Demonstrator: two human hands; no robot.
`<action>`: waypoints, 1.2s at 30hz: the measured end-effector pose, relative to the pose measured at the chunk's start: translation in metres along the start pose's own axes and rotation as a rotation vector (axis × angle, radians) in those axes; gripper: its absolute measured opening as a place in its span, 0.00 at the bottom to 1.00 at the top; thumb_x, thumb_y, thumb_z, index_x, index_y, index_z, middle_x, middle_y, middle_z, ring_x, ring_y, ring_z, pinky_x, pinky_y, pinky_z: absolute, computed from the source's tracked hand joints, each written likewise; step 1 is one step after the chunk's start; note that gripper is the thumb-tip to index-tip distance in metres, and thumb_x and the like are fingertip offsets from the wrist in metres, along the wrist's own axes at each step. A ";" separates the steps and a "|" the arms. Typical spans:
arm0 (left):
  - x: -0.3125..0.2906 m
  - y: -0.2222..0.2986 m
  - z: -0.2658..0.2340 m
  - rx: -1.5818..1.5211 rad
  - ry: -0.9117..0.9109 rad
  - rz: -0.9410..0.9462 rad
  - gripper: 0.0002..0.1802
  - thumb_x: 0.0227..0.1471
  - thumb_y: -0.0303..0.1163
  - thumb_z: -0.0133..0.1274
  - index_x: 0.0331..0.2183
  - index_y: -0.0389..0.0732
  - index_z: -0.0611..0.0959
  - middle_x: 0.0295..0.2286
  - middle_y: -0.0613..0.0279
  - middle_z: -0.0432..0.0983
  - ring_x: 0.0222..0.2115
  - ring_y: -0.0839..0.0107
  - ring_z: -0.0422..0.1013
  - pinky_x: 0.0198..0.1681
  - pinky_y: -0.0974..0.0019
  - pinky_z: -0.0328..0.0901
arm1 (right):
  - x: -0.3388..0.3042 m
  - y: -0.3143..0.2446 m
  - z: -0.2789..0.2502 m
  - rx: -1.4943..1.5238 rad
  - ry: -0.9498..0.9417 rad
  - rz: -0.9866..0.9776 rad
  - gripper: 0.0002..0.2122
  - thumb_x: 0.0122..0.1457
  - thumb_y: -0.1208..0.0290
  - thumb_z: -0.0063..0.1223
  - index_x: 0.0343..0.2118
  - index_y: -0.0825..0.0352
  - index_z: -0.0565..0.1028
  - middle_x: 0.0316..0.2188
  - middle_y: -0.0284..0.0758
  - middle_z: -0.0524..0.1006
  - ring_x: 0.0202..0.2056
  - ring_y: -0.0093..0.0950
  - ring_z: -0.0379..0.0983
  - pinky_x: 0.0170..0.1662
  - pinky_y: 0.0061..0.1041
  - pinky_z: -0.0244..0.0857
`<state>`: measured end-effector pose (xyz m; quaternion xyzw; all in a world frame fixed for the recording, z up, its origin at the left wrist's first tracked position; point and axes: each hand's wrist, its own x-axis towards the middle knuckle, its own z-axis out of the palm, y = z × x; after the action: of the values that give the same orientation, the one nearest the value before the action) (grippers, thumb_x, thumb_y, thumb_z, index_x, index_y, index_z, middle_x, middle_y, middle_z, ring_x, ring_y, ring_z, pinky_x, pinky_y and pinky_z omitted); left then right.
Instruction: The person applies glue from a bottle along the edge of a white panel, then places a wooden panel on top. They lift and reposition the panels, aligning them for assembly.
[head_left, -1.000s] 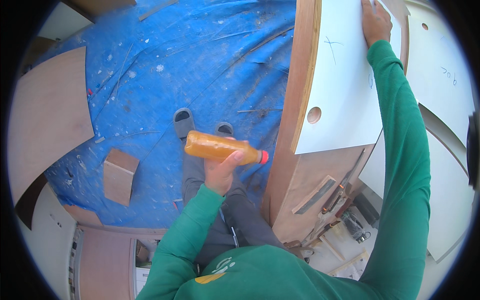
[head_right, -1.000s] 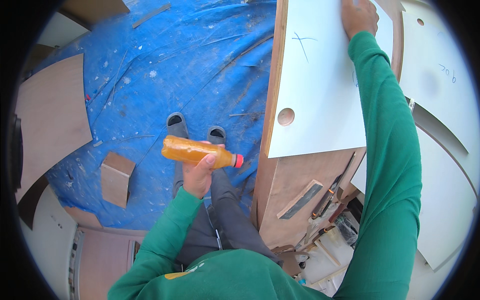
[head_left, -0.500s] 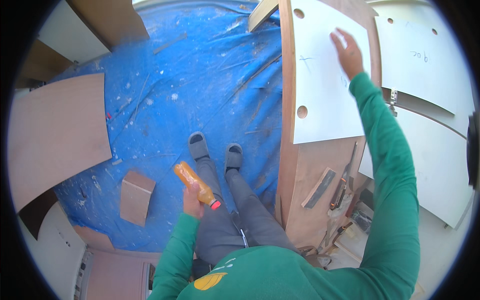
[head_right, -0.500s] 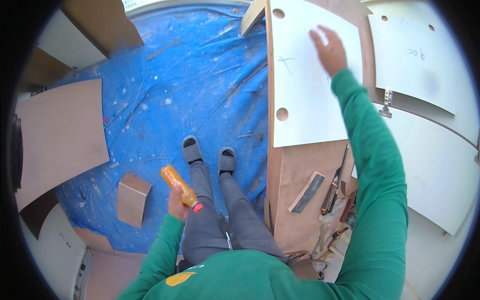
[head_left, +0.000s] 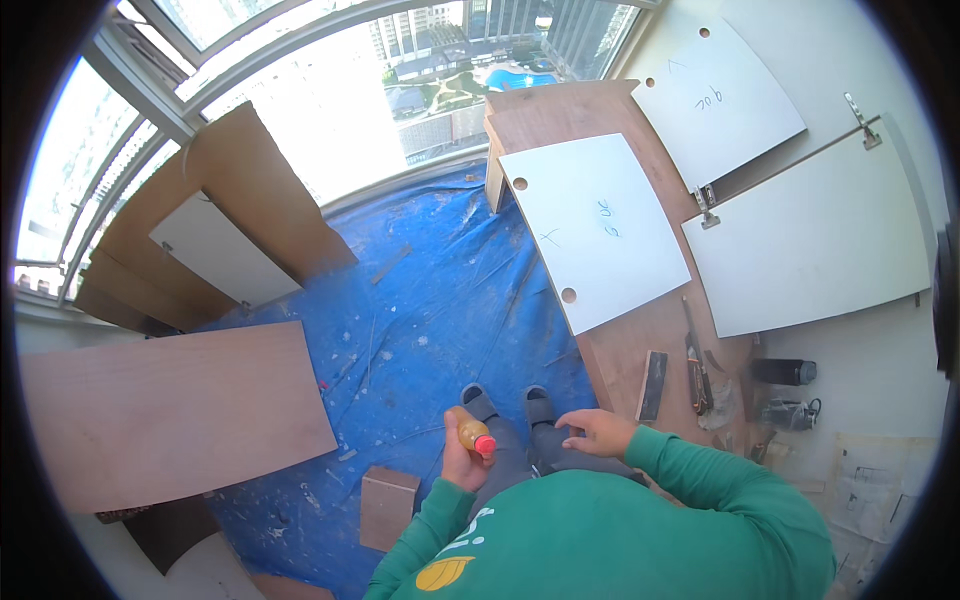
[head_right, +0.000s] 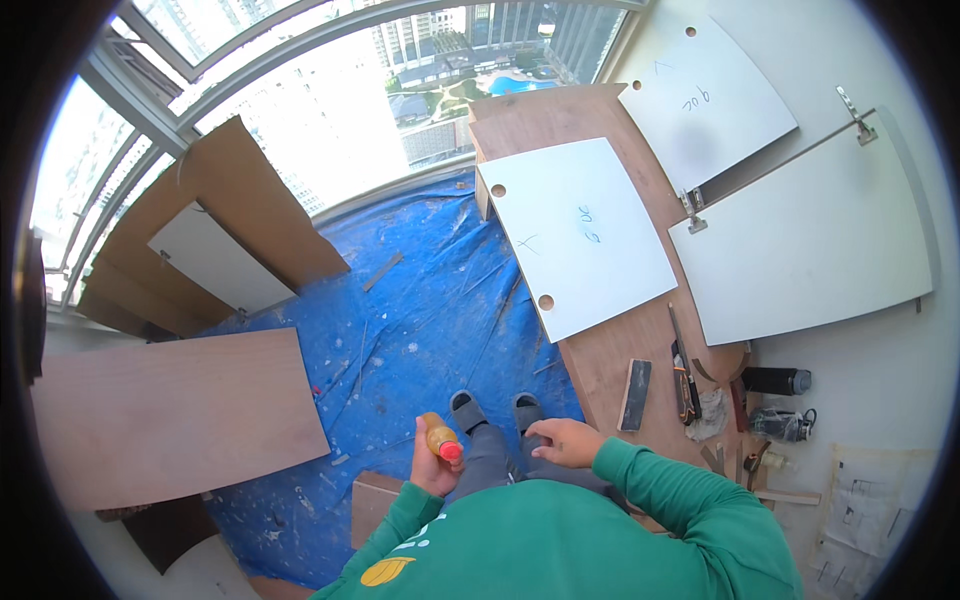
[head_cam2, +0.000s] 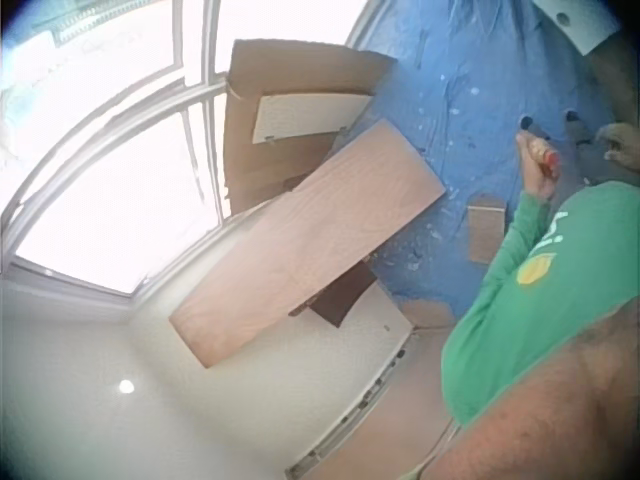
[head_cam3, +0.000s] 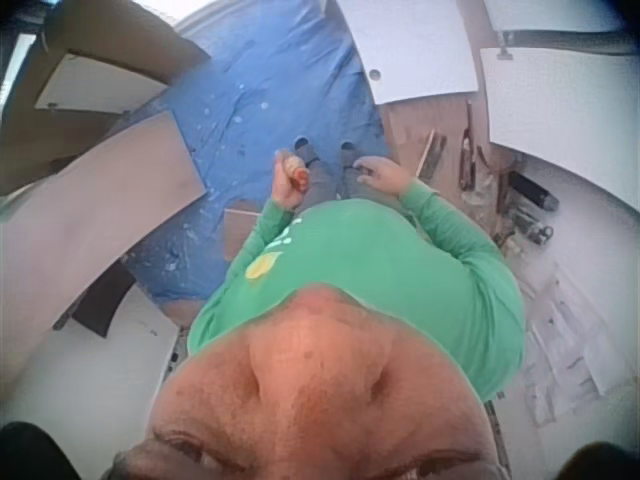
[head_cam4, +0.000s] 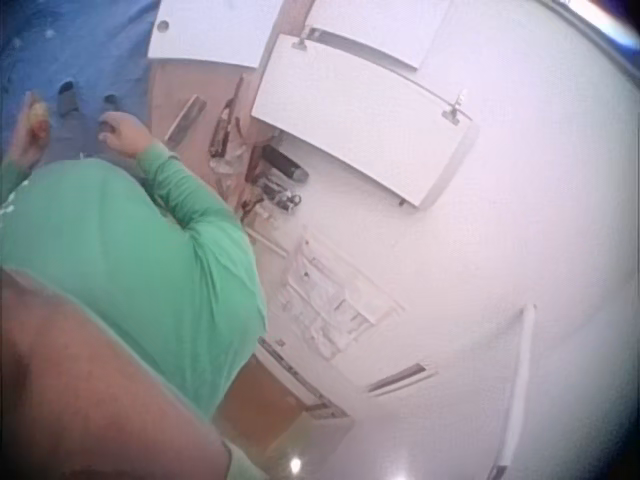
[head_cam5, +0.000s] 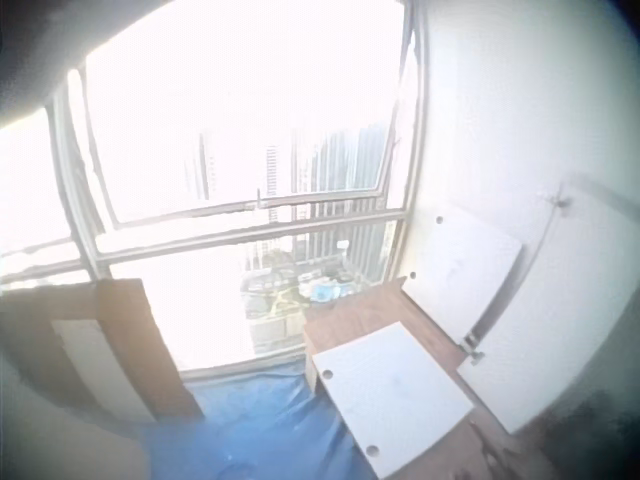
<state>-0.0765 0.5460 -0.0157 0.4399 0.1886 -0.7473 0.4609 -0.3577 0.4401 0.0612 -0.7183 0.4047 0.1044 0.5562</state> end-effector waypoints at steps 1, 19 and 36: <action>-0.006 0.007 0.011 0.053 -0.012 -0.026 0.38 0.56 0.77 0.41 0.30 0.50 0.77 0.17 0.64 0.72 0.15 0.72 0.68 0.16 0.69 0.56 | 0.005 -0.017 -0.002 0.021 0.036 -0.071 0.22 0.59 0.68 0.62 0.57 0.60 0.73 0.46 0.43 0.77 0.42 0.41 0.76 0.47 0.39 0.70; -0.009 0.062 0.195 1.213 -0.292 -0.229 0.42 0.63 0.74 0.24 0.31 0.48 0.77 0.14 0.68 0.70 0.11 0.76 0.64 0.13 0.73 0.52 | 0.012 -0.054 -0.074 -0.099 0.704 -0.541 0.28 0.48 0.66 0.72 0.53 0.65 0.74 0.50 0.40 0.78 0.51 0.42 0.75 0.56 0.38 0.70; 0.054 0.131 0.023 1.252 0.351 0.323 0.13 0.64 0.34 0.50 0.42 0.34 0.80 0.34 0.54 0.83 0.31 0.66 0.80 0.34 0.63 0.74 | -0.020 0.289 -0.118 0.666 1.487 0.387 0.21 0.49 0.70 0.72 0.46 0.68 0.78 0.41 0.39 0.82 0.43 0.35 0.80 0.49 0.32 0.73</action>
<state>0.0144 0.4359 -0.0317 0.7621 -0.2766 -0.5546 0.1871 -0.6078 0.3299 -0.0904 -0.3161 0.7919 -0.4280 0.2996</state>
